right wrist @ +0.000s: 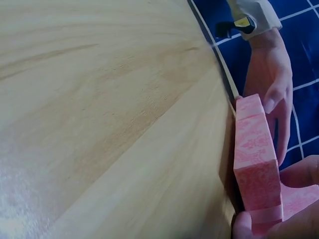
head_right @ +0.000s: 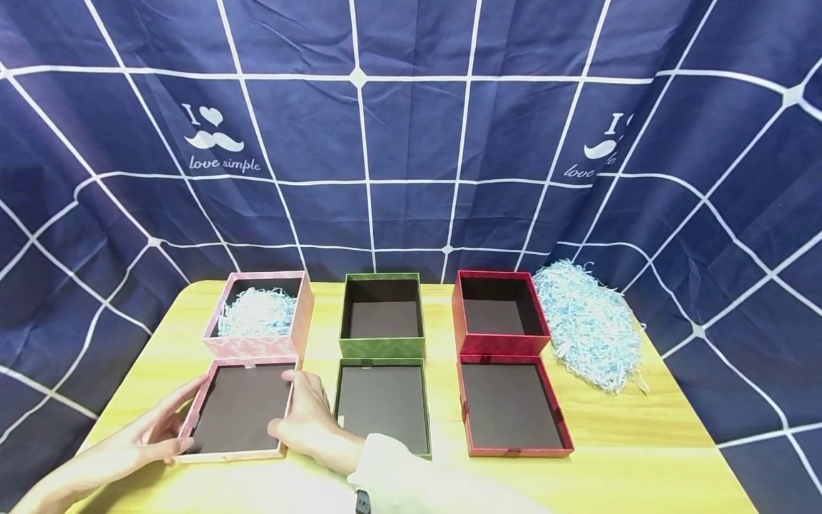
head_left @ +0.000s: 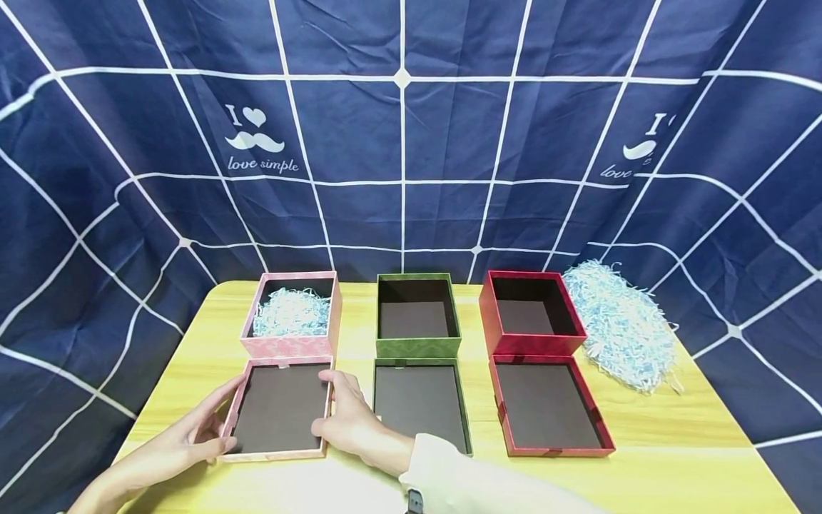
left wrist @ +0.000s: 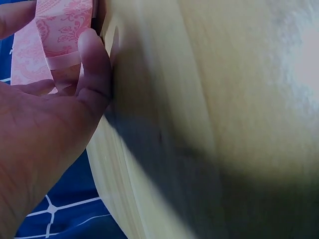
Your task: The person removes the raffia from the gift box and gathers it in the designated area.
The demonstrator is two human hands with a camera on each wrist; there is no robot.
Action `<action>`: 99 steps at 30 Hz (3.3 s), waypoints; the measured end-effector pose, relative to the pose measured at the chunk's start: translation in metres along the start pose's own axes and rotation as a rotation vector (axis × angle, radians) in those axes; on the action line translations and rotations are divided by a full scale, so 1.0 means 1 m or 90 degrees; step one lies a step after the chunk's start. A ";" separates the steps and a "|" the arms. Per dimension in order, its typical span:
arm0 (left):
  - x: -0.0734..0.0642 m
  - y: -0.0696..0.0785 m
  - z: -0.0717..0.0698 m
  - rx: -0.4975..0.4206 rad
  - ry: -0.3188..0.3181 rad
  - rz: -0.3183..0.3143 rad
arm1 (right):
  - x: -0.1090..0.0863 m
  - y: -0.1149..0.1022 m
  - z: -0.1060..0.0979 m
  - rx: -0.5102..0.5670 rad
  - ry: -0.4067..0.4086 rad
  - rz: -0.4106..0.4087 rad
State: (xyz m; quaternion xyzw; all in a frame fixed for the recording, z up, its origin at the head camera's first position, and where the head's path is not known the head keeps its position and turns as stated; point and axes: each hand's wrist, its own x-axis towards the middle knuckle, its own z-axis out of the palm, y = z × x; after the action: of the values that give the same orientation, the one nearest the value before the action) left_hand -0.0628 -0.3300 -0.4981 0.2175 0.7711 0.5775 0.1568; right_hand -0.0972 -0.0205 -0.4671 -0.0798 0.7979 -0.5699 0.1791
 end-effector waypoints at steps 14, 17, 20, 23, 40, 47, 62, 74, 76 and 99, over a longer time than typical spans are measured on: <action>0.005 0.009 0.001 0.040 0.094 -0.104 | -0.007 -0.013 -0.005 0.018 0.023 0.000; 0.009 0.012 -0.003 0.088 0.135 -0.119 | -0.008 -0.019 -0.008 0.011 0.030 -0.008; 0.014 0.015 -0.009 0.127 0.176 -0.103 | -0.008 -0.027 -0.013 0.015 0.029 -0.011; 0.019 0.020 -0.015 0.128 0.209 -0.091 | -0.006 -0.033 -0.018 0.030 0.023 -0.015; 0.073 0.045 -0.056 -0.076 0.180 -0.093 | 0.042 -0.075 -0.057 0.104 0.046 -0.106; 0.094 0.042 -0.065 -0.101 0.175 -0.105 | 0.063 -0.090 -0.056 0.206 0.007 -0.083; 0.108 0.026 -0.078 -0.115 0.100 -0.077 | 0.101 -0.113 -0.035 -0.011 -0.009 -0.004; 0.135 0.015 -0.089 -0.085 0.020 -0.052 | 0.142 -0.111 -0.007 -0.156 0.016 0.091; 0.138 0.015 -0.090 -0.089 0.009 -0.047 | 0.159 -0.099 0.002 -0.179 0.017 0.121; 0.142 0.011 -0.094 -0.003 -0.008 -0.044 | 0.182 -0.081 0.023 -0.170 -0.043 0.221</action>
State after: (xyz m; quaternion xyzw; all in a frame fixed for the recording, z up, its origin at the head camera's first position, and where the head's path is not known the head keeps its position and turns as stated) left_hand -0.2293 -0.3315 -0.4590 0.1939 0.7756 0.5725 0.1819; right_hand -0.2623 -0.1286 -0.4336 0.0171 0.8615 -0.4170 0.2891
